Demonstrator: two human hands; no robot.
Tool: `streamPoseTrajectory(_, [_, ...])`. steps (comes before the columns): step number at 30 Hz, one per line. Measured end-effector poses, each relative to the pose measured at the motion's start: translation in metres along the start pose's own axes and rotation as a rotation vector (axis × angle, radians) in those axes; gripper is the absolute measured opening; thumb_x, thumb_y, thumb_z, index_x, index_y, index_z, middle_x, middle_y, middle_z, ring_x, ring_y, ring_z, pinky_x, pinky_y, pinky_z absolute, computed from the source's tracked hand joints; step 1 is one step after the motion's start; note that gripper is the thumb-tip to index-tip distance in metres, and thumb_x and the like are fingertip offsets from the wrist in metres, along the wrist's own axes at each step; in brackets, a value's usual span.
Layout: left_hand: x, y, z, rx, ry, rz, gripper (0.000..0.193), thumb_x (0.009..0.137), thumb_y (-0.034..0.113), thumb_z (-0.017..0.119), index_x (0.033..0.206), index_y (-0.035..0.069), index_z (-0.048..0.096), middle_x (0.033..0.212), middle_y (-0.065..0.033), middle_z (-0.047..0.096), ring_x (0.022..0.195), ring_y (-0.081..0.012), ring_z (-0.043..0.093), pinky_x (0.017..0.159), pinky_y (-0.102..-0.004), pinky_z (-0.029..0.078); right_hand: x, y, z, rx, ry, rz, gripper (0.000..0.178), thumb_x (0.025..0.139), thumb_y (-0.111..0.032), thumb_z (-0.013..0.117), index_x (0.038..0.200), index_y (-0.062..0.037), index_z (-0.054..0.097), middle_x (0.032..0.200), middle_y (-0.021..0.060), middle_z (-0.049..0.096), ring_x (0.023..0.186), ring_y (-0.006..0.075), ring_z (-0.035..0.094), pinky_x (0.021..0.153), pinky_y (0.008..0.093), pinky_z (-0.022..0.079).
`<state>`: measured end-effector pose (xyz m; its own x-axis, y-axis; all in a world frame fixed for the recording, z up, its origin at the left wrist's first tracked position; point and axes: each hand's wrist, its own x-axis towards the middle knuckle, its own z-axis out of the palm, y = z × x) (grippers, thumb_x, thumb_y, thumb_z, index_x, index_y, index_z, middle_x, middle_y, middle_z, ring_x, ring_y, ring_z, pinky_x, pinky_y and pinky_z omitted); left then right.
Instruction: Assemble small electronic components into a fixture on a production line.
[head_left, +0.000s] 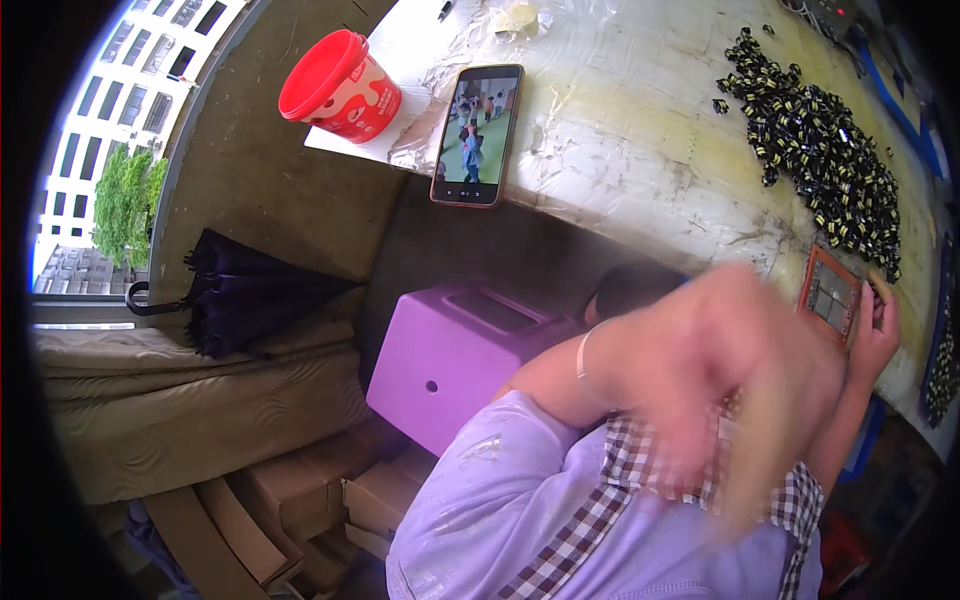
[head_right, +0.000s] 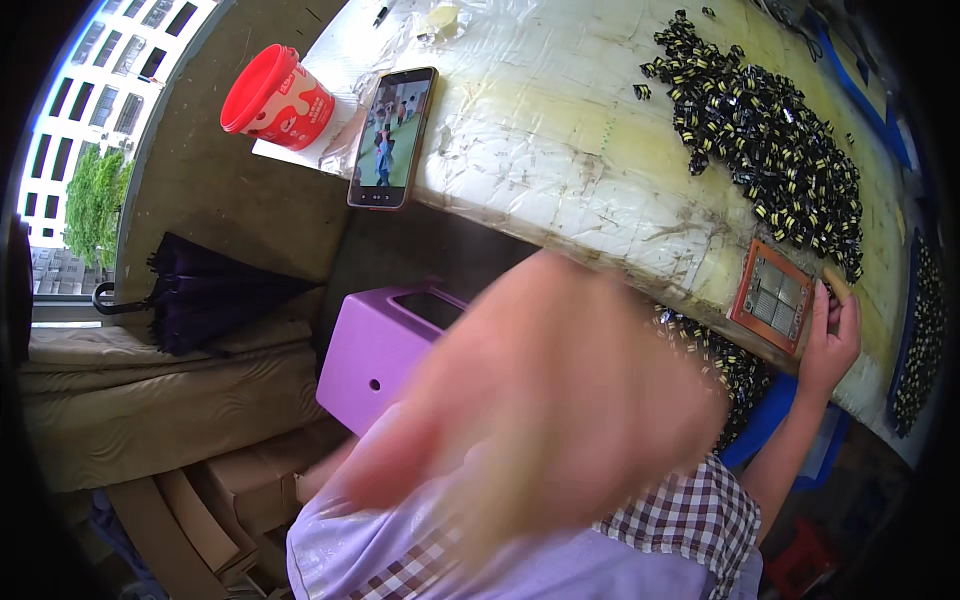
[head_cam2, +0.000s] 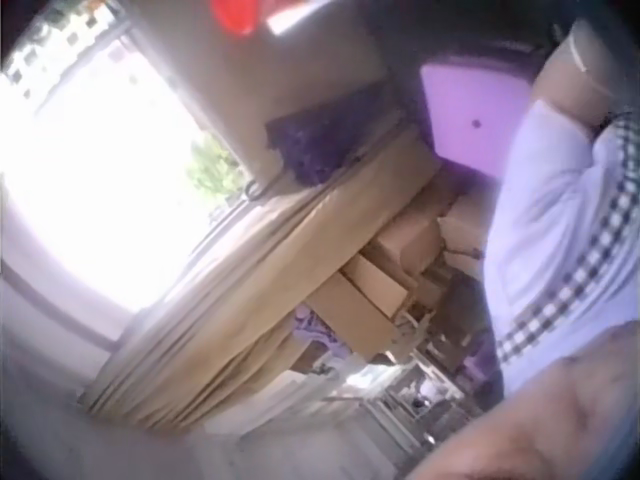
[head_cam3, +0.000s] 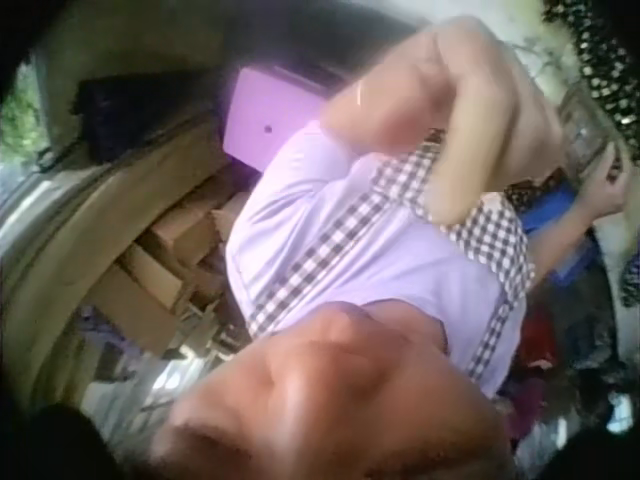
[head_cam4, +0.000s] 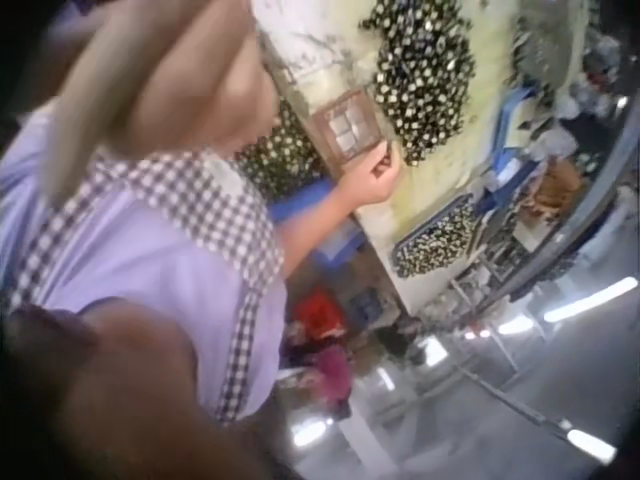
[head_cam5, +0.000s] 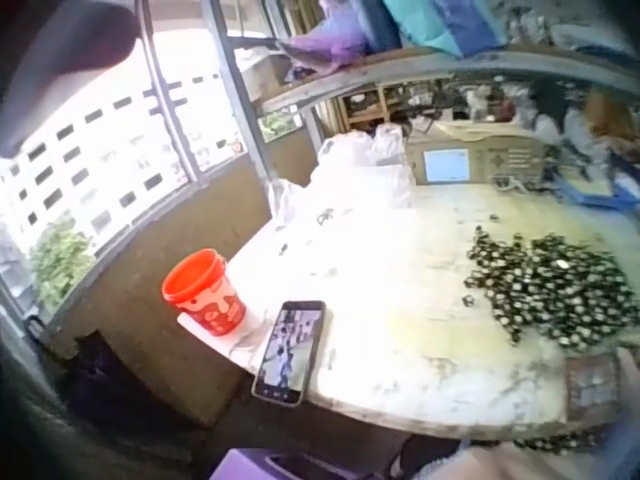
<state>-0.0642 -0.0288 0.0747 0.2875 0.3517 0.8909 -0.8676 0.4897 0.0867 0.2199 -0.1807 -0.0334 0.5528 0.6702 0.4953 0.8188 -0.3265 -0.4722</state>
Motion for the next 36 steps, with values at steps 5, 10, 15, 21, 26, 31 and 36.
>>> streamPoseTrajectory(5, [-0.024, -0.04, -0.066, 1.111, 0.377, -0.246, 0.01, 0.081, 0.012, 0.07, 0.076, 0.003, 0.07, 0.066, -0.0037, 0.063, 0.062, -0.0111, 0.053, 0.059, -0.027, 0.042, 0.0, 0.001, -0.004, -0.002, 0.0, 0.021, 0.02, 0.091, -0.012, 0.062, 0.109, -0.0035, 0.065, 0.073, -0.0008, 0.047, 0.063, 0.0094, 0.039, 0.061, 0.0226, 0.038])
streamPoseTrajectory(10, [-0.036, -0.053, -0.088, 1.415, 0.444, -0.475, 0.015, 0.08, 0.018, 0.072, 0.077, 0.003, 0.069, 0.064, -0.0067, 0.059, 0.06, -0.0167, 0.053, 0.057, -0.0296, 0.042, 0.0, -0.006, -0.006, 0.008, 0.023, 0.002, 0.019, 0.091, -0.012, 0.062, 0.107, -0.0026, 0.065, 0.073, -0.0007, 0.046, 0.063, 0.0094, 0.038, 0.06, 0.0228, 0.038])
streamPoseTrajectory(15, [-0.038, -0.053, -0.09, 1.449, 0.448, -0.549, 0.018, 0.08, 0.02, 0.072, 0.077, 0.002, 0.068, 0.062, -0.0104, 0.056, 0.058, -0.0216, 0.053, 0.055, -0.0327, 0.043, -0.001, -0.007, -0.005, -0.004, 0.017, 0.016, 0.018, 0.091, -0.01, 0.062, 0.106, -0.0021, 0.065, 0.072, -0.0008, 0.045, 0.062, 0.0097, 0.038, 0.06, 0.0229, 0.037])
streamPoseTrajectory(21, [-0.04, -0.054, -0.09, 1.528, 0.402, -0.514, 0.018, 0.08, 0.021, 0.072, 0.078, 0.003, 0.069, 0.063, -0.0104, 0.057, 0.059, -0.0237, 0.054, 0.056, -0.0351, 0.043, 0.0, -0.008, -0.005, -0.004, 0.019, 0.009, 0.017, 0.091, -0.01, 0.061, 0.105, -0.0023, 0.065, 0.072, -0.0003, 0.045, 0.063, 0.0104, 0.038, 0.06, 0.0238, 0.038])
streamPoseTrajectory(26, [-0.041, -0.054, -0.09, 1.541, 0.394, -0.524, 0.019, 0.08, 0.023, 0.072, 0.078, 0.004, 0.069, 0.063, -0.01, 0.057, 0.061, -0.0251, 0.054, 0.056, -0.0361, 0.043, 0.0, -0.008, -0.006, -0.018, 0.01, 0.018, 0.017, 0.091, -0.01, 0.061, 0.105, -0.0024, 0.065, 0.072, 0.0002, 0.045, 0.063, 0.0109, 0.039, 0.06, 0.0244, 0.038])
streamPoseTrajectory(31, [-0.041, -0.055, -0.09, 1.549, 0.384, -0.516, 0.019, 0.08, 0.023, 0.072, 0.078, 0.004, 0.069, 0.063, -0.0099, 0.057, 0.061, -0.0257, 0.054, 0.057, -0.0366, 0.043, -0.001, -0.007, -0.005, -0.003, 0.016, 0.026, 0.017, 0.091, -0.009, 0.061, 0.105, -0.0025, 0.065, 0.072, -0.0001, 0.044, 0.063, 0.0109, 0.038, 0.06, 0.024, 0.037])
streamPoseTrajectory(36, [-0.042, -0.055, -0.089, 1.561, 0.365, -0.505, 0.019, 0.08, 0.023, 0.072, 0.078, 0.004, 0.069, 0.063, -0.0101, 0.056, 0.062, -0.0265, 0.054, 0.057, -0.037, 0.043, -0.001, 0.002, -0.006, -0.026, 0.013, -0.015, 0.022, 0.092, -0.013, 0.062, 0.112, -0.006, 0.066, 0.074, -0.0022, 0.048, 0.063, 0.0078, 0.039, 0.059, 0.0217, 0.037])
